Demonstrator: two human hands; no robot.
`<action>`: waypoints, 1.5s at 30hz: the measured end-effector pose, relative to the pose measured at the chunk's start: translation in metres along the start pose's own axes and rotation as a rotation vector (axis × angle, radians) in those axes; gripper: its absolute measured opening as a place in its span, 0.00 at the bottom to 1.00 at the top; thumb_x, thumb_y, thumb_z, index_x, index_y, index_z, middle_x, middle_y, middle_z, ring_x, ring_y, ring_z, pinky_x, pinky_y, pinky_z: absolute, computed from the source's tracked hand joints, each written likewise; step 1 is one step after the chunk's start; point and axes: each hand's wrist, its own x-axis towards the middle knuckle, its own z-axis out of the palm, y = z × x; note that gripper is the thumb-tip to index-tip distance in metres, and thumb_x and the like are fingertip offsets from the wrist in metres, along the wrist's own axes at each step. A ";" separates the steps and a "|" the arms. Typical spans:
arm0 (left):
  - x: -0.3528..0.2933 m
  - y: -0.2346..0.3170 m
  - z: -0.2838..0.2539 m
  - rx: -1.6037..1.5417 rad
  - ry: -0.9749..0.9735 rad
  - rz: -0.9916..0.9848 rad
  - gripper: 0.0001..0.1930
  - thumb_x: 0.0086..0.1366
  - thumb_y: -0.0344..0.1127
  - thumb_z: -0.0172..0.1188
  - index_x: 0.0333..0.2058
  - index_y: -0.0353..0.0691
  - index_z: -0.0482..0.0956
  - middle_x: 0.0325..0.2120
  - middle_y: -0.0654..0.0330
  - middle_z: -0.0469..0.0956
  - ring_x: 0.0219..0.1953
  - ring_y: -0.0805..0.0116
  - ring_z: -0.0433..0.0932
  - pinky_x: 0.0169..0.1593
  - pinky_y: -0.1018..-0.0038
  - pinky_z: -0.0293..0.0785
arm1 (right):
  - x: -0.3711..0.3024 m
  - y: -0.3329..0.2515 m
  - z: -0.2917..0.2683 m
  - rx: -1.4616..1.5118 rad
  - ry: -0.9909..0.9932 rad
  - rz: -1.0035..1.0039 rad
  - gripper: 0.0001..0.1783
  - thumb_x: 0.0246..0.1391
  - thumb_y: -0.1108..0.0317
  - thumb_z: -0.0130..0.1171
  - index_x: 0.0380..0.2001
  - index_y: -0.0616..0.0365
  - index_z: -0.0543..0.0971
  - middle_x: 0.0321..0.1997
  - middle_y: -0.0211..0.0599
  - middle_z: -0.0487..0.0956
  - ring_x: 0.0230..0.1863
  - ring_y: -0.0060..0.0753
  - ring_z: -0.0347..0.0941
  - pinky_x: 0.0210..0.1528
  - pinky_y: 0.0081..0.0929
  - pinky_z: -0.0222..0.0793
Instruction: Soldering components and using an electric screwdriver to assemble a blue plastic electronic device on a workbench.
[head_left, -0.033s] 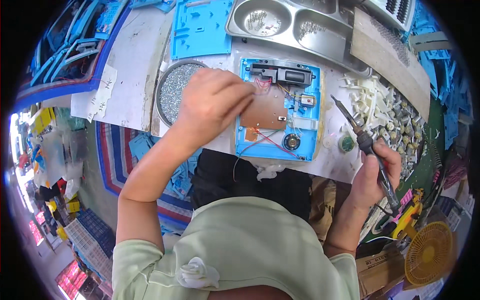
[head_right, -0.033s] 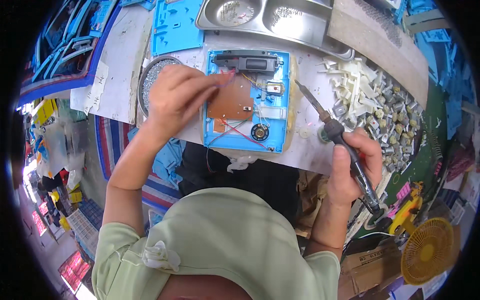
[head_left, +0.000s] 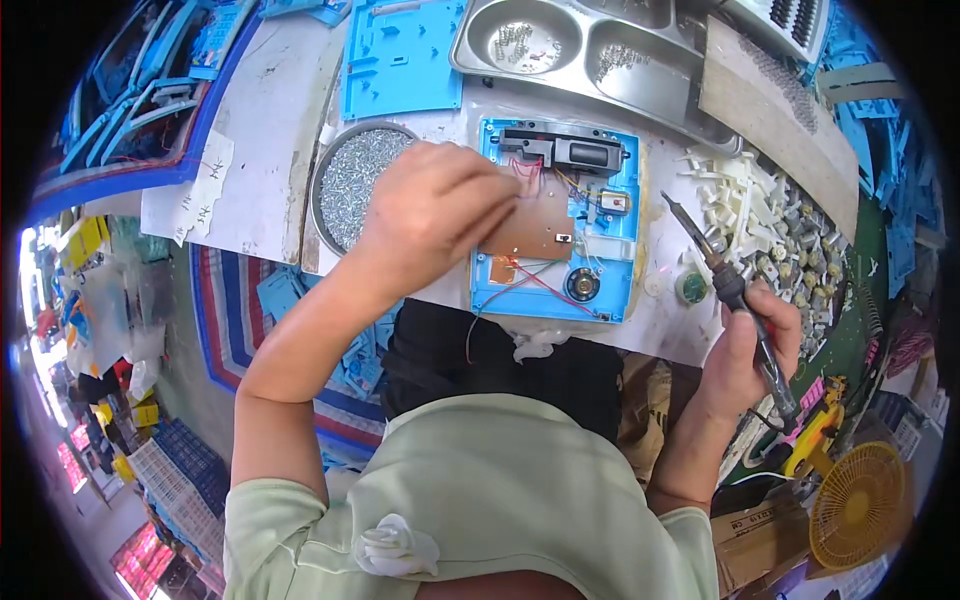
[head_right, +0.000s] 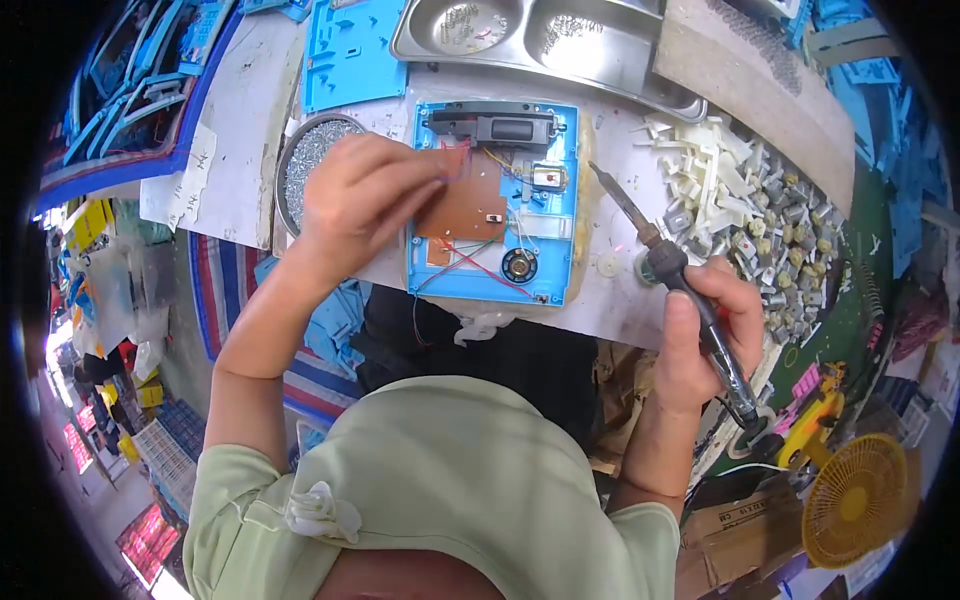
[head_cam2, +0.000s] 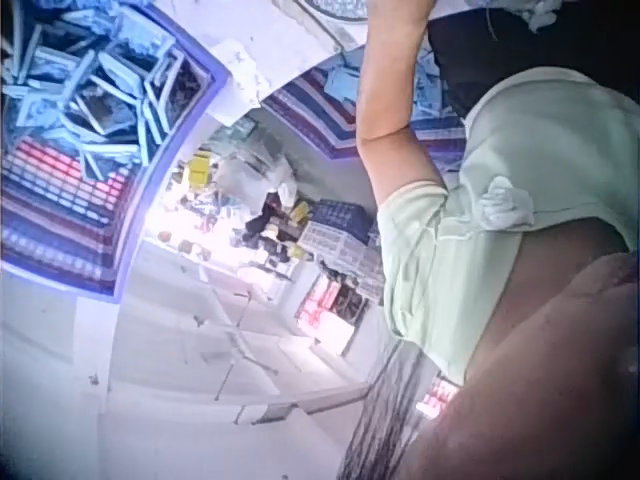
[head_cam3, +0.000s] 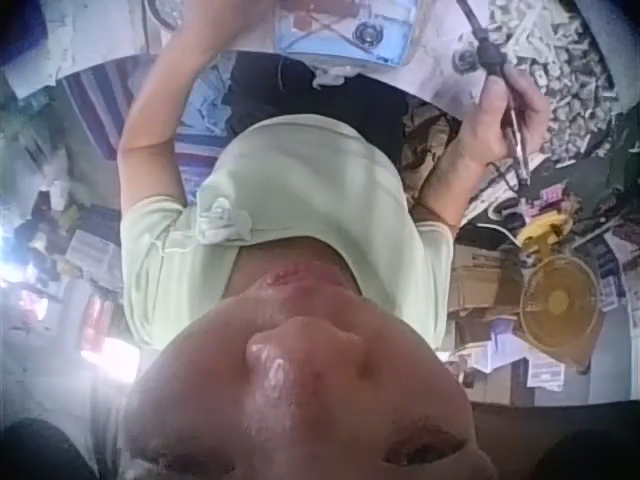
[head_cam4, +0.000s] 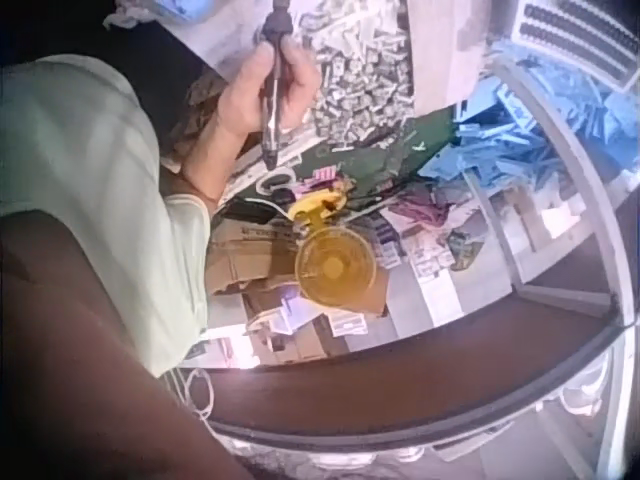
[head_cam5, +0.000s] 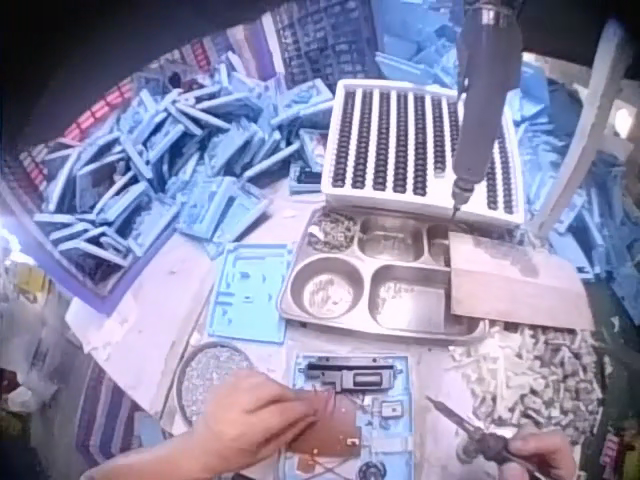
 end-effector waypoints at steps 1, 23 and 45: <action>0.004 0.001 0.004 -0.035 0.012 0.047 0.15 0.52 0.27 0.73 0.40 0.42 0.85 0.34 0.61 0.83 0.33 0.63 0.81 0.37 0.69 0.75 | -0.001 -0.001 0.001 0.002 -0.004 0.009 0.16 0.53 0.67 0.71 0.40 0.65 0.79 0.33 0.32 0.74 0.34 0.22 0.66 0.41 0.20 0.59; 0.037 0.038 0.012 -0.787 -0.060 -0.679 0.05 0.66 0.26 0.66 0.39 0.32 0.85 0.30 0.62 0.84 0.28 0.77 0.81 0.34 0.79 0.78 | 0.044 -0.011 0.107 -0.040 -0.324 -0.046 0.29 0.51 0.82 0.67 0.58 0.58 0.76 0.44 0.39 0.83 0.44 0.28 0.82 0.47 0.25 0.78; 0.035 0.034 0.022 -0.581 0.044 -0.572 0.06 0.59 0.29 0.71 0.33 0.34 0.85 0.25 0.58 0.82 0.24 0.71 0.82 0.31 0.75 0.79 | 0.045 -0.006 0.115 -0.179 -0.350 -0.172 0.31 0.52 0.83 0.68 0.60 0.57 0.74 0.46 0.38 0.82 0.44 0.28 0.82 0.49 0.25 0.78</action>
